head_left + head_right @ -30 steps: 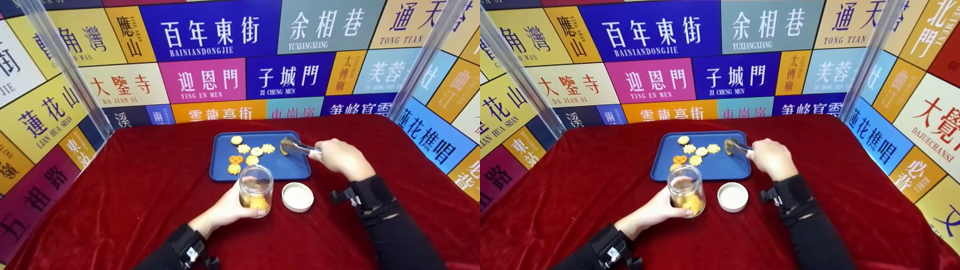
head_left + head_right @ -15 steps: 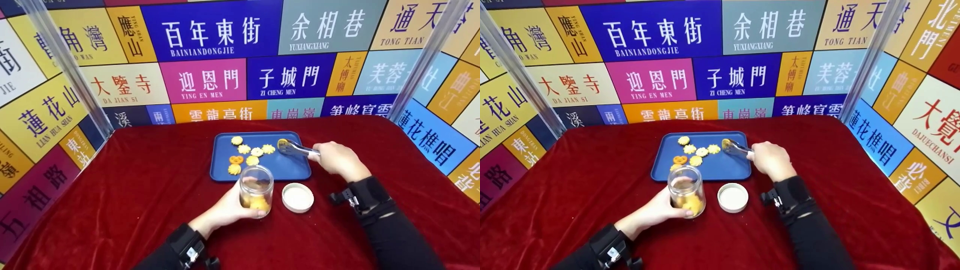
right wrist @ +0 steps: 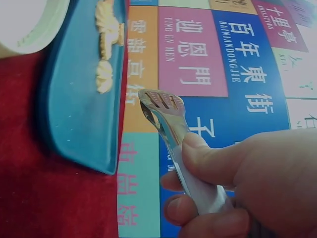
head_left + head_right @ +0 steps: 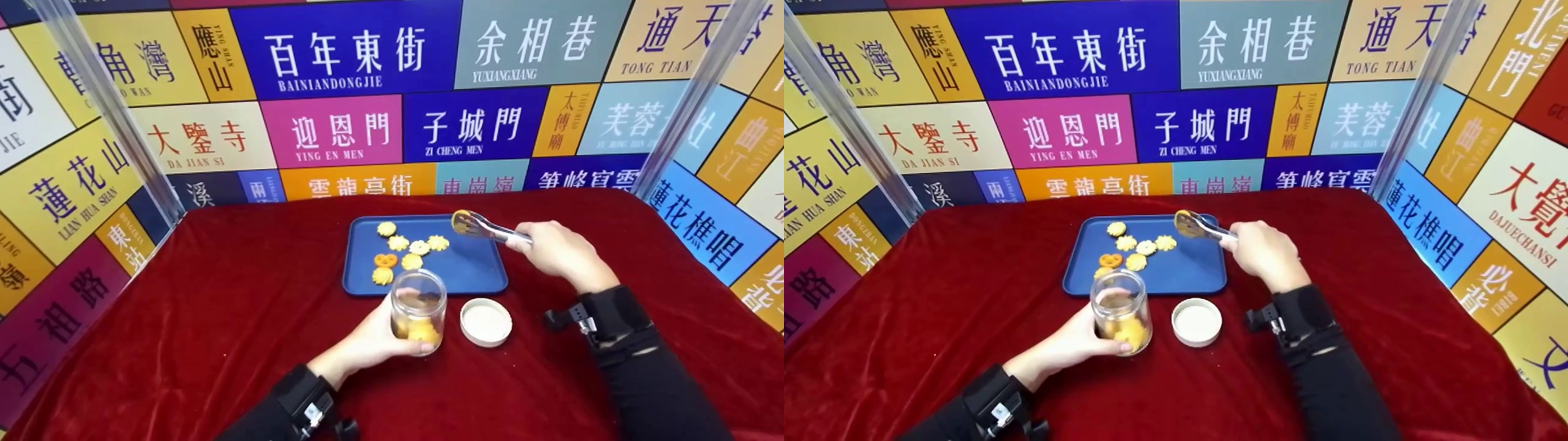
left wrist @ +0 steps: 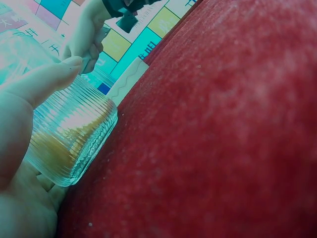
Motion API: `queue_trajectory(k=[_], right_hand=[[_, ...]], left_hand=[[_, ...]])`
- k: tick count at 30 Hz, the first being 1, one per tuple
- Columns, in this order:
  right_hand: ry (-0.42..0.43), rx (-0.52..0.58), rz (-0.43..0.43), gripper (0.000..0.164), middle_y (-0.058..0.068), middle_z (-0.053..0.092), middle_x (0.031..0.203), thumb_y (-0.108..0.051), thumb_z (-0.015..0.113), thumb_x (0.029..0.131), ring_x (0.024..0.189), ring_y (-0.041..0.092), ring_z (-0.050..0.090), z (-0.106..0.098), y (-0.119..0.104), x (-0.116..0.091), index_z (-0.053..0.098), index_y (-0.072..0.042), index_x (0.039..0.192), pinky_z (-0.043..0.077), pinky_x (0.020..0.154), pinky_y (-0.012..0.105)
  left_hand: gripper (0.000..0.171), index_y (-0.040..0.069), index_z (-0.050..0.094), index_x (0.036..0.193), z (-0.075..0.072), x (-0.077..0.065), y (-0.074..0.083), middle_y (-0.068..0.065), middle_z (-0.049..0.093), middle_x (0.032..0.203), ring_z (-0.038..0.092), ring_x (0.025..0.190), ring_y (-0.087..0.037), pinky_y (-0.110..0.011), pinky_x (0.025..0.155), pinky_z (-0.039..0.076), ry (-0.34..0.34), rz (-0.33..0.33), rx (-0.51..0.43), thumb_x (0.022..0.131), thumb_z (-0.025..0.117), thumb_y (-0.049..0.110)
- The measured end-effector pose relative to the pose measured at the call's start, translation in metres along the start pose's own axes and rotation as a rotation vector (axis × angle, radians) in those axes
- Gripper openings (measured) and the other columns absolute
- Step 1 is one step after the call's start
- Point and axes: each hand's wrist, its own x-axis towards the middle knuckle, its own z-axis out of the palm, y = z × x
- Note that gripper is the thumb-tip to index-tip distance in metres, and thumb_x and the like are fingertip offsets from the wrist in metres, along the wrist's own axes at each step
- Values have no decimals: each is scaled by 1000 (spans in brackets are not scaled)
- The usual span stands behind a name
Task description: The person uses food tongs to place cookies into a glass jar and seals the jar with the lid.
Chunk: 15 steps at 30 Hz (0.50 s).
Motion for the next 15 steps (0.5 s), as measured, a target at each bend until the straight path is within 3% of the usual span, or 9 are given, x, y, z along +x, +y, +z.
queue_trajectory(k=[5, 15], right_hand=[[-4, 33, -57, 28, 6, 60, 85, -36, 64, 108, 84, 28, 57, -10, -3, -4, 73, -11, 114, 42, 75, 44], [49, 83, -181, 23, -1, 55, 74, -33, 66, 107, 70, 20, 52, -35, -24, -25, 76, -13, 114, 40, 67, 39]], left_hand=[[81, 7, 46, 146, 0, 0, 0, -2, 71, 128, 67, 117, -19, -32, 106, 50, 2, 3, 8, 80, 93, 11], [83, 8, 46, 147, -1, -1, 2, -2, 70, 129, 67, 117, -18, -33, 107, 49, 9, -4, 25, 79, 93, 13]])
